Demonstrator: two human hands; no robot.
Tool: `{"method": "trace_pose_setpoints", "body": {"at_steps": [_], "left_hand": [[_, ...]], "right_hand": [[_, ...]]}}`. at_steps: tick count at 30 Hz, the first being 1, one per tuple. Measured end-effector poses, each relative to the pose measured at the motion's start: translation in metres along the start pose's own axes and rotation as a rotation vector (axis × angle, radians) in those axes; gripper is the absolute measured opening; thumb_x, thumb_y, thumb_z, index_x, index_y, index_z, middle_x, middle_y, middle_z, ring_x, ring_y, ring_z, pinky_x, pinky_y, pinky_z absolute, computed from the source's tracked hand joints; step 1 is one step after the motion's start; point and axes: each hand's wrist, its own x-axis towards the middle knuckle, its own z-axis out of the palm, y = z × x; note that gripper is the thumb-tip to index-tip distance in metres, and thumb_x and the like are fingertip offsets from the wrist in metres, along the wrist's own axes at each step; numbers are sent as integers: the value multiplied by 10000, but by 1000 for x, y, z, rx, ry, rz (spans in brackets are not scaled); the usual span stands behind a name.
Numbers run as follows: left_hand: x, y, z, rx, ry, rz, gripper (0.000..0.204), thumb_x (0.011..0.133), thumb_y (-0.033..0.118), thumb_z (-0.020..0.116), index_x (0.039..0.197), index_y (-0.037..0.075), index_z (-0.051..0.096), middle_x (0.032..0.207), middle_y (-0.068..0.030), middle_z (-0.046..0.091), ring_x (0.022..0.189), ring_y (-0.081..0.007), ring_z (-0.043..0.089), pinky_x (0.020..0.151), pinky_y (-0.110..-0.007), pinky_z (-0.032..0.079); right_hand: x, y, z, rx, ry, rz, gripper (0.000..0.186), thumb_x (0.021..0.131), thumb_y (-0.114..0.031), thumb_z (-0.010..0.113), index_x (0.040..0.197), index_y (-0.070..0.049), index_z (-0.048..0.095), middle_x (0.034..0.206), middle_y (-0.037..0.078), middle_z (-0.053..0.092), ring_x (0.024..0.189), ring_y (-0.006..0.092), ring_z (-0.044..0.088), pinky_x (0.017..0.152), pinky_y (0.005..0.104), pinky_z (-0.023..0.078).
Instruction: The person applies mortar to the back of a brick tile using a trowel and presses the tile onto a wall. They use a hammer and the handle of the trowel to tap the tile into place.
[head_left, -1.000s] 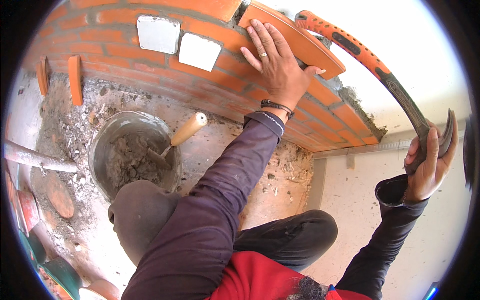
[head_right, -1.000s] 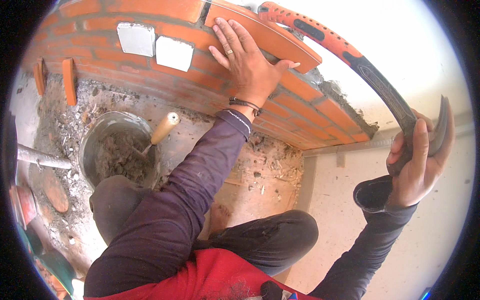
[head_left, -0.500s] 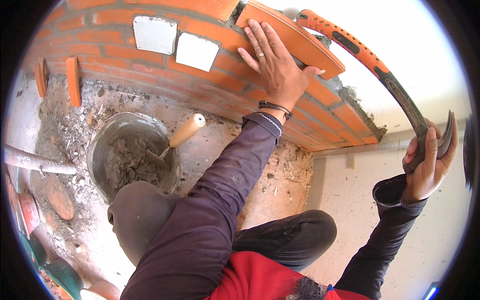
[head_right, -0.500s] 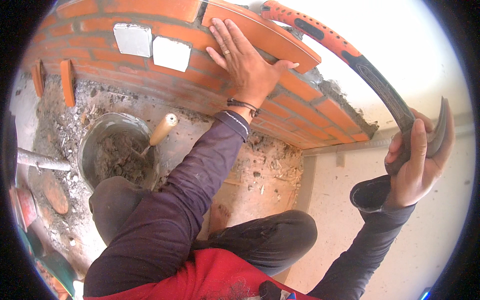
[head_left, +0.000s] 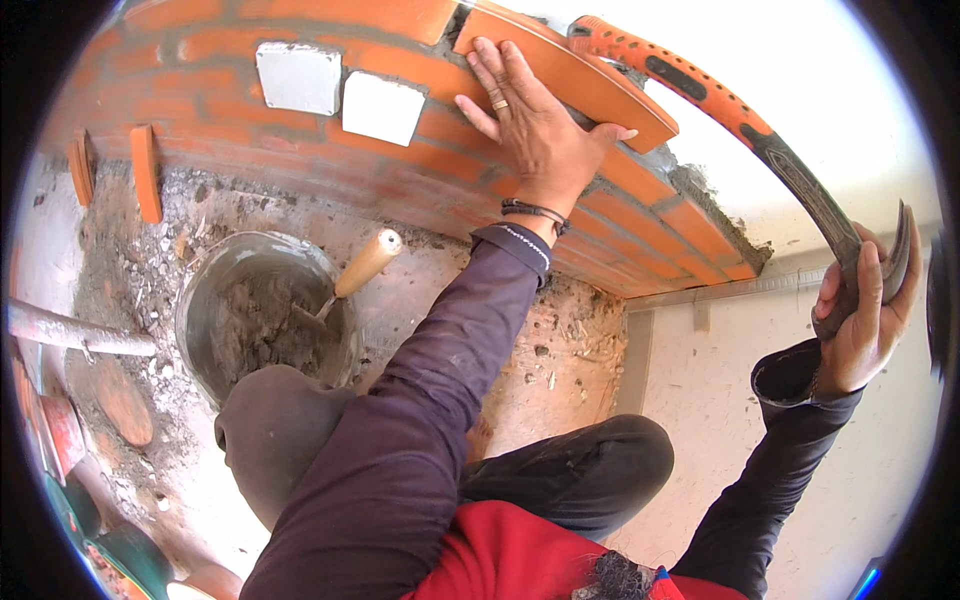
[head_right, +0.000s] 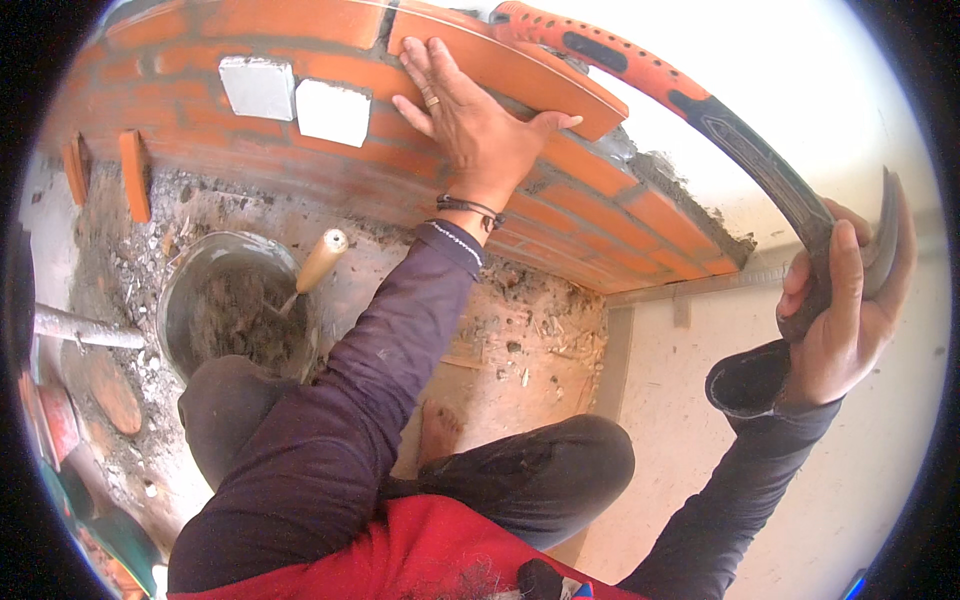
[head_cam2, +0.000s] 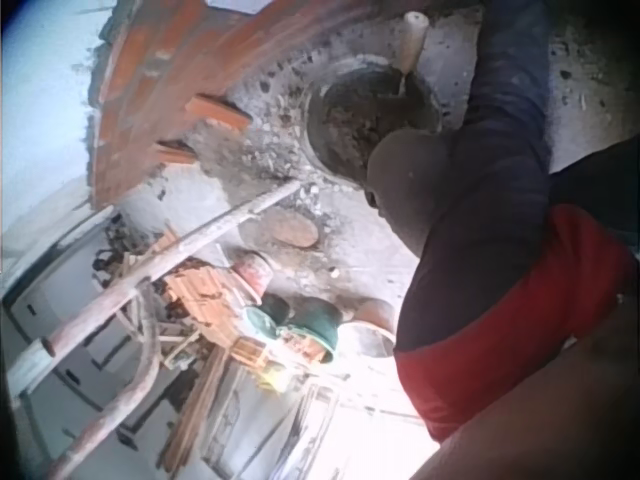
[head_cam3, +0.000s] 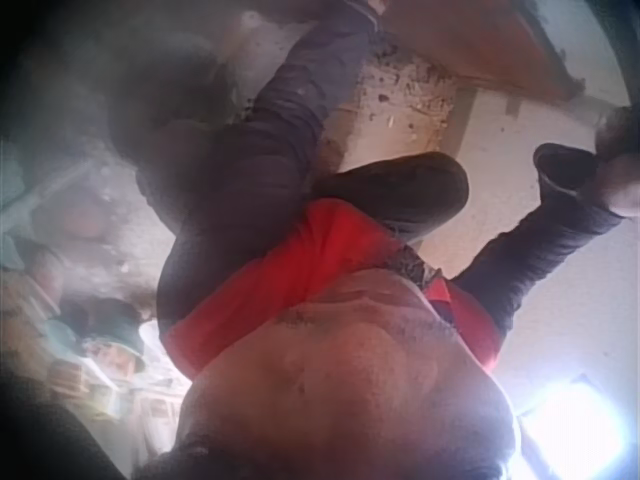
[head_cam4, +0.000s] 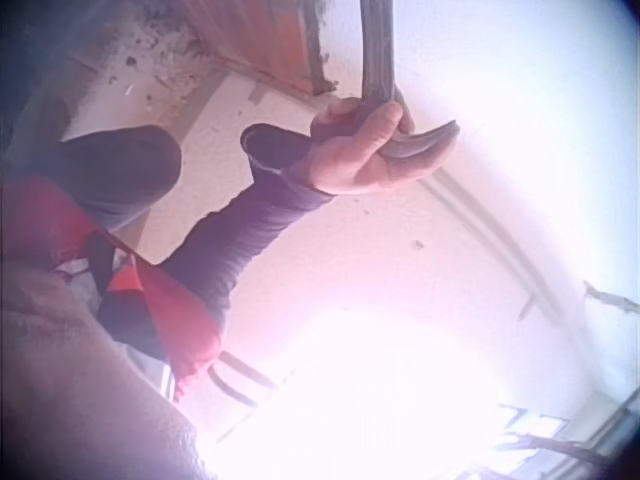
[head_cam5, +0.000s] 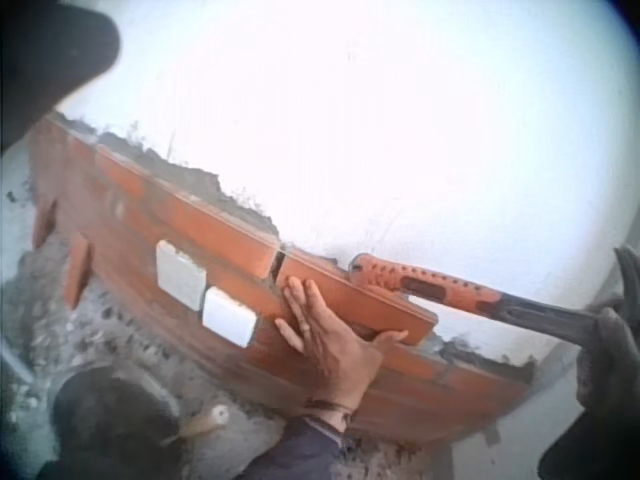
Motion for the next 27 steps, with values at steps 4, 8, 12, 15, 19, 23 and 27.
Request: {"method": "trace_pose_setpoints", "body": {"at_steps": [4,8,12,15,19,23,27], "left_hand": [[2,1,-4,8,48,44,1431,577,857,697,1544,-15,105,1566,-371,105,1493,-476,50,1128,-678,4],[1,7,-8,-57,38,105,1286,630,770,736,1565,97,165,1581,-368,16,1486,-507,-9,1125,-678,-29],[-1,15,-2,-3,8,121,1344,574,809,744,1574,124,164,1571,-385,-26,1475,-529,-52,1105,-703,19],[-2,18,4,64,-56,130,1394,551,827,747,1577,108,135,1566,-389,-59,1466,-538,-94,1099,-711,26],[-4,18,8,54,-43,140,1400,554,794,775,1577,102,114,1564,-395,-67,1464,-540,-108,1106,-701,8],[-4,20,6,52,-45,135,1406,552,789,776,1573,87,111,1562,-397,-83,1463,-541,-115,1100,-708,-2],[-8,25,9,69,-93,107,1400,561,789,770,1569,72,114,1560,-400,-96,1462,-542,-122,1093,-717,-7]], "right_hand": [[5,5,-2,-4,66,-33,578,992,-188,577,1470,25,333,1029,205,666,526,104,555,397,200,424],[9,8,-4,-1,142,-7,434,1016,-196,538,1378,26,452,773,119,604,474,83,489,396,193,367],[4,12,-11,-6,179,-30,413,1018,-178,531,1371,27,470,725,109,618,456,77,462,392,190,336],[-6,13,-18,26,207,8,465,1008,-148,542,1419,28,412,870,168,661,480,89,485,395,193,352],[-22,32,-34,52,172,-9,547,991,-135,563,1461,36,341,1040,222,675,521,121,545,418,208,412],[-32,43,-34,45,192,-15,548,990,-130,559,1463,38,338,1057,234,675,525,124,551,419,211,422],[-36,42,-35,80,229,-3,547,987,-122,559,1466,32,343,1050,234,673,528,128,559,412,215,433]]}}
